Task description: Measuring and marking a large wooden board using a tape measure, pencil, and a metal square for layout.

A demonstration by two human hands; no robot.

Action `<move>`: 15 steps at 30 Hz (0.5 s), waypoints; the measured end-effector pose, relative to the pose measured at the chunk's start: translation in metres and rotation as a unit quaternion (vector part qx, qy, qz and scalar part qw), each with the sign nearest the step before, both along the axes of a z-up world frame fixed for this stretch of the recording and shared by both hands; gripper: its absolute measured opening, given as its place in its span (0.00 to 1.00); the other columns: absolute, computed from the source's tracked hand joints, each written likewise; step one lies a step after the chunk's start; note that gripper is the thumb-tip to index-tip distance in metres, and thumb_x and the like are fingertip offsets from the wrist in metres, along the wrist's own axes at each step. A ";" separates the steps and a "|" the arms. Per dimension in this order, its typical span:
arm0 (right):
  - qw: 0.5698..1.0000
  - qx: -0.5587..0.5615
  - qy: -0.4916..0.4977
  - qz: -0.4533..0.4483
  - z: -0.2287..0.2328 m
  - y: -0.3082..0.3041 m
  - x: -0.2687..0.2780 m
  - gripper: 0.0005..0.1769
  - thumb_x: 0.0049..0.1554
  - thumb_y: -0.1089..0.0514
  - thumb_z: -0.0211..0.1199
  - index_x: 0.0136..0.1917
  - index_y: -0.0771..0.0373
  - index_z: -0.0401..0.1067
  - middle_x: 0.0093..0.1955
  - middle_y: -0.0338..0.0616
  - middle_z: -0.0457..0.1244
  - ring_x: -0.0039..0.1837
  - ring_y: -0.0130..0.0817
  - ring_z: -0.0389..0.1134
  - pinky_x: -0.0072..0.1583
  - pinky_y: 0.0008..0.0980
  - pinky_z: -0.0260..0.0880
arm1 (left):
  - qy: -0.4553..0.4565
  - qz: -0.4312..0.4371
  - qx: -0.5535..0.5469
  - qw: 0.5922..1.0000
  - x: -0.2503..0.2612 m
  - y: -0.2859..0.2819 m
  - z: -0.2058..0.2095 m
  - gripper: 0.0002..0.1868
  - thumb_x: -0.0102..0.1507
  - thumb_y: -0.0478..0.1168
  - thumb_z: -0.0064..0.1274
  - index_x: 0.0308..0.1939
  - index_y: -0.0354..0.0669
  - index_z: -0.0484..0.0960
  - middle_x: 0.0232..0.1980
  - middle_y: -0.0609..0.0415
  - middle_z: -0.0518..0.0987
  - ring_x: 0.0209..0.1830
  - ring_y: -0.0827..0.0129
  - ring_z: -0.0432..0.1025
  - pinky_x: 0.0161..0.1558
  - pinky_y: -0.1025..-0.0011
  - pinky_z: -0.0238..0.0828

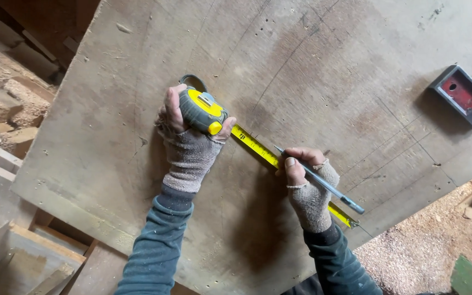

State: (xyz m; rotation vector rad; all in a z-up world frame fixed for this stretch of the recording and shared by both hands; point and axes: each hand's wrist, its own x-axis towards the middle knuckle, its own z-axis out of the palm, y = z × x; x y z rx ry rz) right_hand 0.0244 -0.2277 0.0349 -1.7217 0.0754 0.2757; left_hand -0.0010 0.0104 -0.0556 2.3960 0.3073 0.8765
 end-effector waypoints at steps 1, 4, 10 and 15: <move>1.000 -0.003 0.000 0.001 0.000 -0.001 0.000 0.09 0.58 0.63 0.65 0.50 0.72 0.76 0.35 0.56 0.70 0.34 0.34 0.73 0.37 0.30 0.75 | 0.000 0.001 -0.003 1.000 -0.002 -0.002 0.001 0.64 0.50 0.62 0.74 0.77 0.39 0.53 0.66 0.37 0.72 0.66 0.45 0.69 0.69 0.51 0.62; 0.999 0.013 0.033 -0.018 0.001 0.000 0.004 0.10 0.59 0.60 0.65 0.50 0.71 0.76 0.35 0.56 0.70 0.34 0.34 0.73 0.38 0.32 0.77 | 0.007 0.003 -0.011 1.000 -0.001 -0.003 0.005 0.64 0.49 0.61 0.75 0.77 0.39 0.53 0.66 0.37 0.72 0.66 0.45 0.69 0.68 0.51 0.62; 0.983 0.066 0.155 -0.073 0.008 0.002 0.012 0.11 0.59 0.60 0.62 0.50 0.73 0.73 0.36 0.57 0.68 0.37 0.35 0.72 0.37 0.33 0.79 | 0.006 0.008 -0.020 1.000 0.001 -0.003 0.008 0.63 0.51 0.60 0.74 0.77 0.40 0.53 0.67 0.39 0.72 0.67 0.48 0.68 0.69 0.52 0.61; 0.984 0.036 0.170 -0.045 0.015 0.005 0.015 0.09 0.58 0.64 0.62 0.50 0.75 0.73 0.36 0.61 0.67 0.38 0.40 0.72 0.41 0.38 0.81 | 0.003 0.024 0.002 1.000 0.002 -0.004 0.010 0.61 0.50 0.61 0.72 0.77 0.40 0.55 0.65 0.41 0.73 0.65 0.49 0.69 0.67 0.52 0.63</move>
